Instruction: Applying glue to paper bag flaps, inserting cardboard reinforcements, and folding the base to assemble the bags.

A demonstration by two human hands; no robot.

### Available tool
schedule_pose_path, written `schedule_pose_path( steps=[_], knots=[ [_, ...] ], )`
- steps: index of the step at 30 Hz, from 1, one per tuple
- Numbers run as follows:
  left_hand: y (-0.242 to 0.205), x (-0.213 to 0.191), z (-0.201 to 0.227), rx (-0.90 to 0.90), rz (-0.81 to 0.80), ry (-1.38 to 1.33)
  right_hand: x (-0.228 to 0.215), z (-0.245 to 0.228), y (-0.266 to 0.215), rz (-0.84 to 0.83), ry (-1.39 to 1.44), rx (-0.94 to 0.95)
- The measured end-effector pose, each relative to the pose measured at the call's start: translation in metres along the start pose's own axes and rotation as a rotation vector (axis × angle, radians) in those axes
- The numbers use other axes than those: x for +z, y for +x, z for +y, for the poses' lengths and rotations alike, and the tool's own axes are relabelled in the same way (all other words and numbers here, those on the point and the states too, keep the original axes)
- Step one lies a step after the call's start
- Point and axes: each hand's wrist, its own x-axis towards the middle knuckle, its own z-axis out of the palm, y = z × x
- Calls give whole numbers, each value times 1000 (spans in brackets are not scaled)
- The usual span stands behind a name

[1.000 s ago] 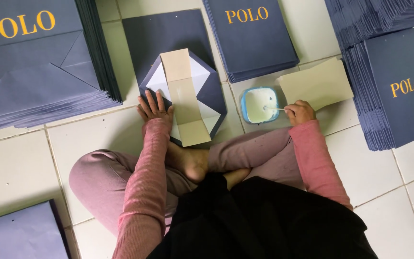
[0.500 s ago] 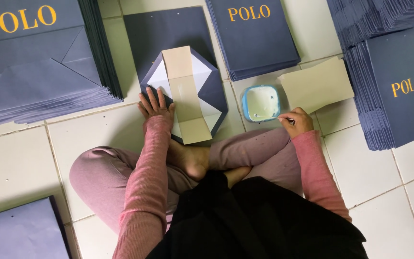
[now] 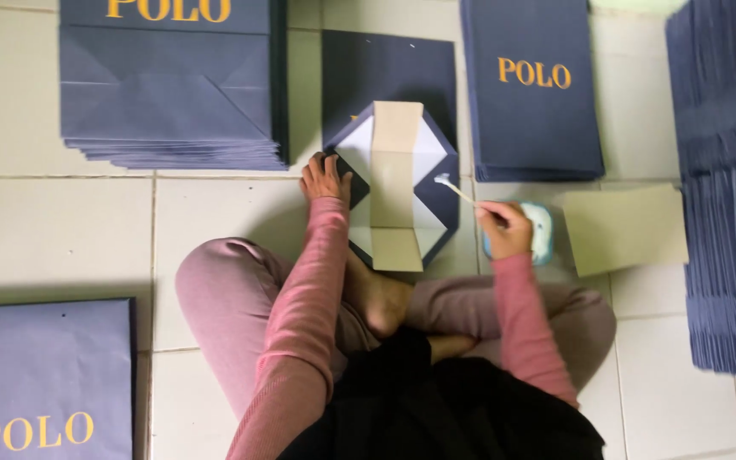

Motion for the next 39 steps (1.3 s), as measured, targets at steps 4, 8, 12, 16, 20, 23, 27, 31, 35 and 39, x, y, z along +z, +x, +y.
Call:
schedule_pose_path(
  steps=[4, 8, 12, 16, 20, 23, 27, 31, 35, 39],
  knots=[
    [-6, -43, 19, -132, -21, -43, 105, -34, 25, 3, -8, -100],
    [-8, -44, 21, -111, -42, 11, 175, -42, 49, 30, -78, -229],
    [-10, -57, 27, -106, -116, 27, 211, -30, 63, 92, -187, -351],
    [-6, -67, 28, -117, -203, -11, 218, -22, 75, 93, -246, -391],
    [-4, -70, 29, -133, -256, -23, 219, 0, 93, 130, -319, -404],
    [-3, -67, 28, -147, -282, -32, 215, 2, 105, 165, -339, -409],
    [-2, -77, 30, -151, -300, -24, 221, 9, 106, 163, -365, -420],
    [-2, -80, 31, -162, -301, -38, 242, 4, 82, 96, -294, -443],
    [0, -83, 32, -170, -321, -57, 251, 1, 72, 38, -262, -472],
    [-1, -75, 31, -165, -306, -64, 237, 11, 93, 93, -333, -495]
  ],
)
